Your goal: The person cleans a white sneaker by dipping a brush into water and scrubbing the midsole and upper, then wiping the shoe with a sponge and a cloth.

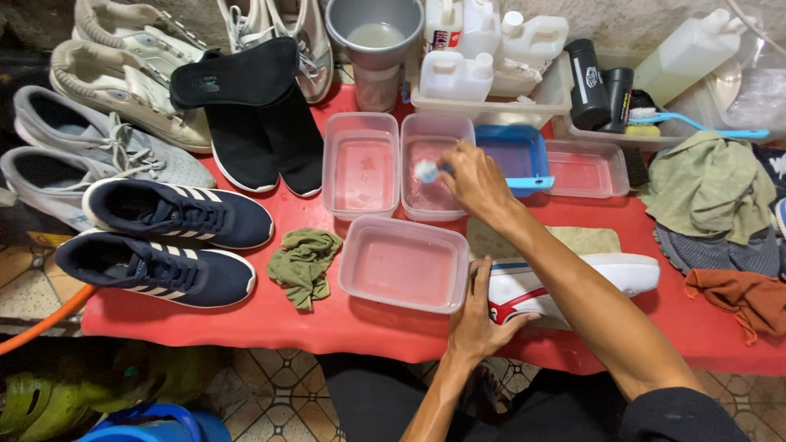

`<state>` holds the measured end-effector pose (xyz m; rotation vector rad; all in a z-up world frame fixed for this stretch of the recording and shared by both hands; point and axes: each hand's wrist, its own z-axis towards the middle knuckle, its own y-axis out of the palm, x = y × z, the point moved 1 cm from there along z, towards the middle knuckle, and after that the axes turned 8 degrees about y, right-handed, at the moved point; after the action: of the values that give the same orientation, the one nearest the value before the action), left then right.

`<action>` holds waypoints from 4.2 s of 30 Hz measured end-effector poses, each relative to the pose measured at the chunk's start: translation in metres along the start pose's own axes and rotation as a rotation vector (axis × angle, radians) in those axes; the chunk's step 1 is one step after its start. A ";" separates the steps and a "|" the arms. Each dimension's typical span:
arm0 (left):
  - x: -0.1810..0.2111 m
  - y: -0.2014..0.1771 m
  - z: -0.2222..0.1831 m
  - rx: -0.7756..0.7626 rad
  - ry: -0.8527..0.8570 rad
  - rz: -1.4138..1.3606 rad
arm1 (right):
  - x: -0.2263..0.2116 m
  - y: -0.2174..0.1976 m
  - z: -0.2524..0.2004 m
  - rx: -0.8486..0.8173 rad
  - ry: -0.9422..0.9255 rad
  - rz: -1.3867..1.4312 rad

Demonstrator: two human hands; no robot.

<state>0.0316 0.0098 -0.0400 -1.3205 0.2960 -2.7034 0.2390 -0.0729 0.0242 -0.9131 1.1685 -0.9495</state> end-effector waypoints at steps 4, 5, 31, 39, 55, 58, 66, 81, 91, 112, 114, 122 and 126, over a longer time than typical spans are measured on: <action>-0.003 0.006 0.000 0.023 0.001 -0.107 | -0.014 -0.031 -0.028 0.132 -0.007 0.060; -0.004 0.006 -0.003 0.011 -0.045 -0.131 | -0.019 -0.040 -0.039 0.205 -0.077 0.258; 0.001 0.007 -0.002 -0.273 -0.019 0.053 | 0.102 -0.101 -0.259 0.576 0.479 0.148; -0.006 0.010 -0.005 -0.299 -0.036 0.071 | 0.090 -0.095 -0.259 0.362 0.532 0.339; -0.014 0.011 -0.006 -0.317 -0.015 0.066 | 0.124 -0.079 -0.264 0.638 0.552 0.245; -0.012 0.012 -0.006 -0.313 -0.016 0.088 | 0.118 -0.080 -0.258 0.644 0.564 0.247; -0.013 0.011 -0.008 -0.336 -0.018 0.119 | 0.127 -0.077 -0.269 0.554 0.611 0.395; -0.020 0.012 -0.014 -0.335 0.028 0.148 | 0.178 -0.062 -0.273 0.662 0.798 0.468; 0.004 0.014 -0.005 -0.385 -0.089 0.114 | 0.143 -0.087 -0.269 0.553 0.779 0.489; -0.005 0.015 -0.006 -0.343 -0.093 0.169 | 0.140 -0.077 -0.263 0.588 0.540 0.358; -0.016 0.015 -0.009 -0.330 0.071 0.179 | 0.127 -0.069 -0.266 0.466 0.507 0.345; -0.003 0.011 -0.005 -0.277 -0.015 0.087 | 0.149 -0.089 -0.256 0.356 0.337 0.153; -0.005 0.011 -0.002 -0.268 -0.048 0.087 | 0.134 -0.110 -0.237 0.233 0.195 0.059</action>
<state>0.0337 0.0004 -0.0476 -1.3977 0.7147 -2.6254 0.0102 -0.2556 0.0466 -0.6064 1.2114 -1.1198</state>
